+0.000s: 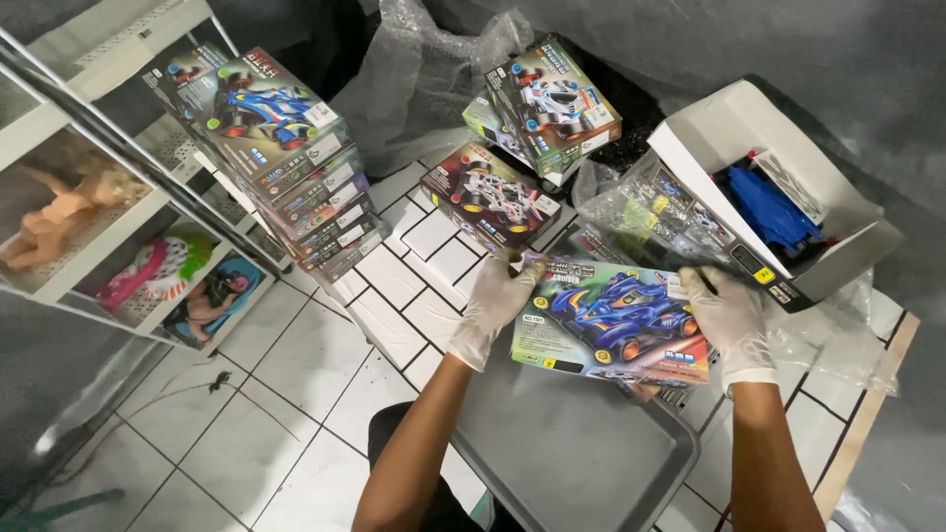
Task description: Assembling a miniature toy car kit and organizing the associated product boxes
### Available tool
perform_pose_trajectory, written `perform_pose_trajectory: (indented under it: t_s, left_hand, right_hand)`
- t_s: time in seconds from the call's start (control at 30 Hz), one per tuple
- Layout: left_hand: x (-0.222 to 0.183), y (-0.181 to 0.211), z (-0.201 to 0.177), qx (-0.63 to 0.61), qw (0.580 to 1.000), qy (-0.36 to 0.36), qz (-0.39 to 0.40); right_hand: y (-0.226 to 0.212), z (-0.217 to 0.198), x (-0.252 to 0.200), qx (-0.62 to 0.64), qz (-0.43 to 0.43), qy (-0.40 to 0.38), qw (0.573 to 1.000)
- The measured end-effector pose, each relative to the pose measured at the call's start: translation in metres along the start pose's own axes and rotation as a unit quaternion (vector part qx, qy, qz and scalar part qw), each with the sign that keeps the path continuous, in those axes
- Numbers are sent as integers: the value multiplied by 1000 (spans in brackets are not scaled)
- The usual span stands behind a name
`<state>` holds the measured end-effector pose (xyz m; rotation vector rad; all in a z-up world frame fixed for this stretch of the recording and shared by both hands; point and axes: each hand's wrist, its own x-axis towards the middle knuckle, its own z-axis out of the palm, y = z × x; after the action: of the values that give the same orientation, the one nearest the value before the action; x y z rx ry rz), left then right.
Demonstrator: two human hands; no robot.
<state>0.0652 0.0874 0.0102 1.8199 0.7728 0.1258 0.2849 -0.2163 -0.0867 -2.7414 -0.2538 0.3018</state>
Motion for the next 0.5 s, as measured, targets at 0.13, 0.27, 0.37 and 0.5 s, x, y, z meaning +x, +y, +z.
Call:
perform_pose_trajectory:
  t_s: [0.13,0.27,0.37,0.5]
  left_hand:
    - [-28,0,-24,2,997,-66,-42]
    - [-29,-31,-36,-164,973,-160,1]
    - [-12,-45,-42,-192,973,-125,31]
    - [8,-41,-49,-262,965,-25,12]
  right_hand:
    - [-25,-17,-22,-19,-9,1,1000]
    - [-80,-49,-75,60,-52,70,994]
    - [-90,-51,-82,53,-65,71,994]
    - [-89,-53,-80,82,-75,50,993]
